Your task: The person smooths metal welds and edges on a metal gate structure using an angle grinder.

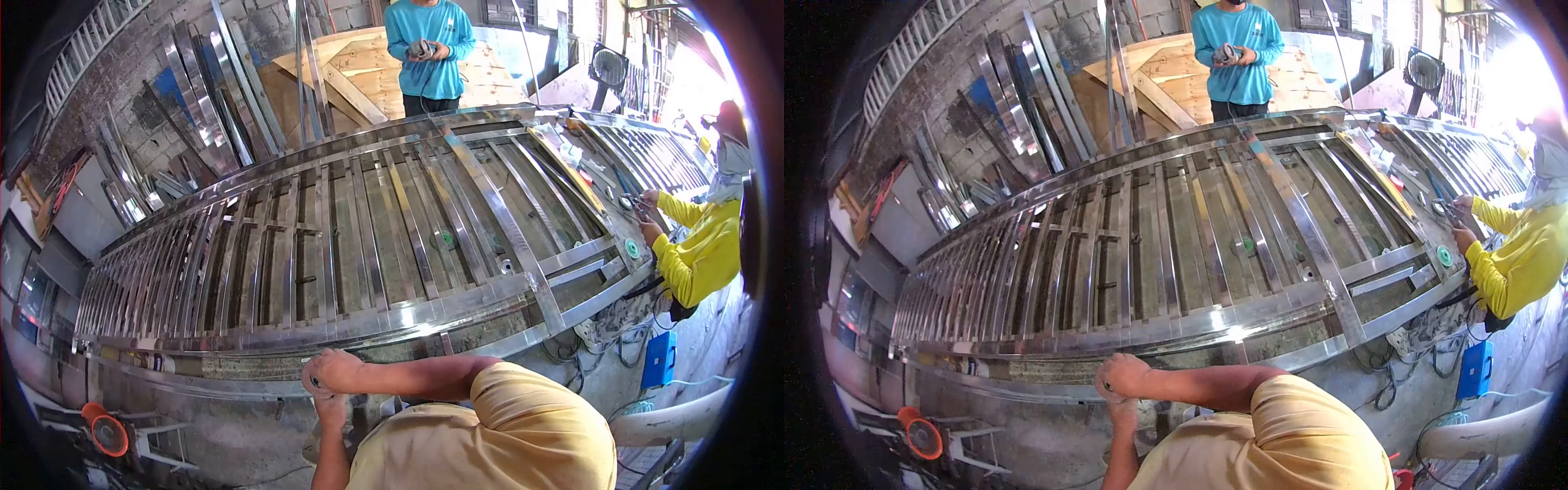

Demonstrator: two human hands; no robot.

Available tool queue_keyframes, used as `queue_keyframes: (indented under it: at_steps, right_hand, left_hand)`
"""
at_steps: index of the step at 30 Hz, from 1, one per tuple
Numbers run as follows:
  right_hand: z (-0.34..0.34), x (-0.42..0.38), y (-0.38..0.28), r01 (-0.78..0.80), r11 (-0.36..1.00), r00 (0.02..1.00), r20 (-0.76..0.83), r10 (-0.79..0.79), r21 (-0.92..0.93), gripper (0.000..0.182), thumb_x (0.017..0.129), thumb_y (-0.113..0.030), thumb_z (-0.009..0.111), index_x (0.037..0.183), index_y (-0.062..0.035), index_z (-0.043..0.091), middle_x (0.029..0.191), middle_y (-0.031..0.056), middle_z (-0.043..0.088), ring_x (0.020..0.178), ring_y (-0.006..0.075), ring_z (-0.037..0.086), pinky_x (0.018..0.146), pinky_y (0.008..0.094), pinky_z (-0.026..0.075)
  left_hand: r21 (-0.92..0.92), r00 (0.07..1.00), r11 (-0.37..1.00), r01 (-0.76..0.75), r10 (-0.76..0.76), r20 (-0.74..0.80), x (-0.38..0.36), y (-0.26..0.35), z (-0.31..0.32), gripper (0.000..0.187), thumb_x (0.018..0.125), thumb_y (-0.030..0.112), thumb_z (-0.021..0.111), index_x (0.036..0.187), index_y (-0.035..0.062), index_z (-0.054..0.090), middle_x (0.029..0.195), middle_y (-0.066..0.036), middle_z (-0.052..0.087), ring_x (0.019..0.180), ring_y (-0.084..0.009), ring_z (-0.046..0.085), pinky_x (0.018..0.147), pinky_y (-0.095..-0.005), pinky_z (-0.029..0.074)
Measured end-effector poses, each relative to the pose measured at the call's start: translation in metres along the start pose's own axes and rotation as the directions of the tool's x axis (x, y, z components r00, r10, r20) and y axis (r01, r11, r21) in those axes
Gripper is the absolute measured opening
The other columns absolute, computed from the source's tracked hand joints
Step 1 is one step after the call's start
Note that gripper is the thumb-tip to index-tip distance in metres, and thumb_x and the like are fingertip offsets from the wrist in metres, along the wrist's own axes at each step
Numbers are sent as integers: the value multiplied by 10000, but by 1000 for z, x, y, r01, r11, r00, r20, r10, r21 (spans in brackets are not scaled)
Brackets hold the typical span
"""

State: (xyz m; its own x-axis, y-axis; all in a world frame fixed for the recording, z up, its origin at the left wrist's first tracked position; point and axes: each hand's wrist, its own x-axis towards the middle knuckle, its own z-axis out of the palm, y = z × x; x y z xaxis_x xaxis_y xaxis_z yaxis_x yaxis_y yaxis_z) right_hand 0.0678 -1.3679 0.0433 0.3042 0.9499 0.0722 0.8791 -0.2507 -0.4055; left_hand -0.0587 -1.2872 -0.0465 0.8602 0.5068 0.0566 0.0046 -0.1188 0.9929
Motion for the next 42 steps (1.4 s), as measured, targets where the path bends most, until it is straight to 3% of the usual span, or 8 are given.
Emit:
queue_keyframes:
  at_steps: [3, 9, 16, 18, 25, 28, 34, 42]
  right_hand:
    - [4, 8, 7, 56, 997, 994, 90, -60, 52, 427, 836, -212, 654, 1200, -1, 579, 1111, 188, 678, 1050, 377, 652, 871, 462, 544]
    - [10, 15, 7, -3, 996, 997, 76, -4, 93, 327, 816, -215, 673, 1085, -30, 652, 1063, 187, 716, 1007, 377, 695, 827, 473, 560]
    - [-13, 13, 7, -72, 997, 992, 103, 70, 19, 207, 814, -283, 691, 923, -128, 775, 966, 134, 749, 954, 340, 715, 808, 445, 565]
    - [-11, 9, 9, -51, 999, 998, 34, 50, 15, 245, 802, -286, 701, 979, -128, 759, 967, 130, 747, 944, 332, 712, 801, 448, 563]
    - [8, 3, 9, 97, 995, 989, -111, -95, 8, 378, 808, -222, 662, 1152, -65, 666, 967, 130, 738, 938, 319, 707, 788, 459, 558]
    - [32, 8, 17, 164, 985, 971, -165, -170, -50, 317, 826, -195, 630, 1086, -20, 680, 980, 141, 735, 922, 323, 707, 793, 462, 558]
    - [-7, 0, 4, 12, 1000, 1000, 24, -11, -29, 261, 845, -215, 630, 1015, -33, 708, 1007, 128, 733, 975, 301, 689, 817, 445, 559]
    - [15, 5, 15, 105, 994, 994, -29, -104, 17, 361, 834, -191, 650, 1169, -57, 638, 1085, 173, 696, 1039, 344, 670, 887, 460, 544]
  left_hand:
    - [93, 981, 977, 192, -192, -4, -3, 1, -6, 661, 873, 128, 775, 1437, 62, 437, 1393, -86, 520, 1251, -216, 515, 1060, -374, 405]
    - [3, 998, 1000, -7, 7, -58, -1, -23, -7, 577, 828, 95, 803, 1326, 27, 520, 1307, -63, 582, 1185, -188, 560, 1027, -338, 423]
    - [49, 998, 998, 43, -41, -39, -4, 5, -1, 547, 818, 92, 805, 1289, 40, 532, 1267, -68, 600, 1142, -183, 576, 981, -334, 455]
    - [164, 993, 981, 101, -90, -76, -4, 8, -1, 531, 815, 95, 808, 1272, 43, 543, 1248, -71, 610, 1128, -183, 582, 969, -338, 462]
    - [36, 990, 997, 68, -63, -124, -3, 9, 5, 558, 807, 104, 814, 1286, 29, 538, 1247, -77, 610, 1139, -195, 579, 984, -341, 452]
    - [9, 993, 999, 34, -32, -111, -4, 7, 4, 611, 809, 106, 814, 1328, 24, 503, 1265, -77, 594, 1158, -189, 565, 996, -342, 447]
    - [-4, 991, 1000, -20, 19, -132, -1, 2, 7, 642, 805, 99, 817, 1355, 26, 494, 1318, -95, 571, 1202, -197, 544, 1032, -354, 428]
    - [131, 997, 990, 52, -43, -69, 0, -29, -12, 632, 804, 107, 825, 1341, 20, 503, 1317, -101, 581, 1189, -221, 558, 1031, -354, 425]
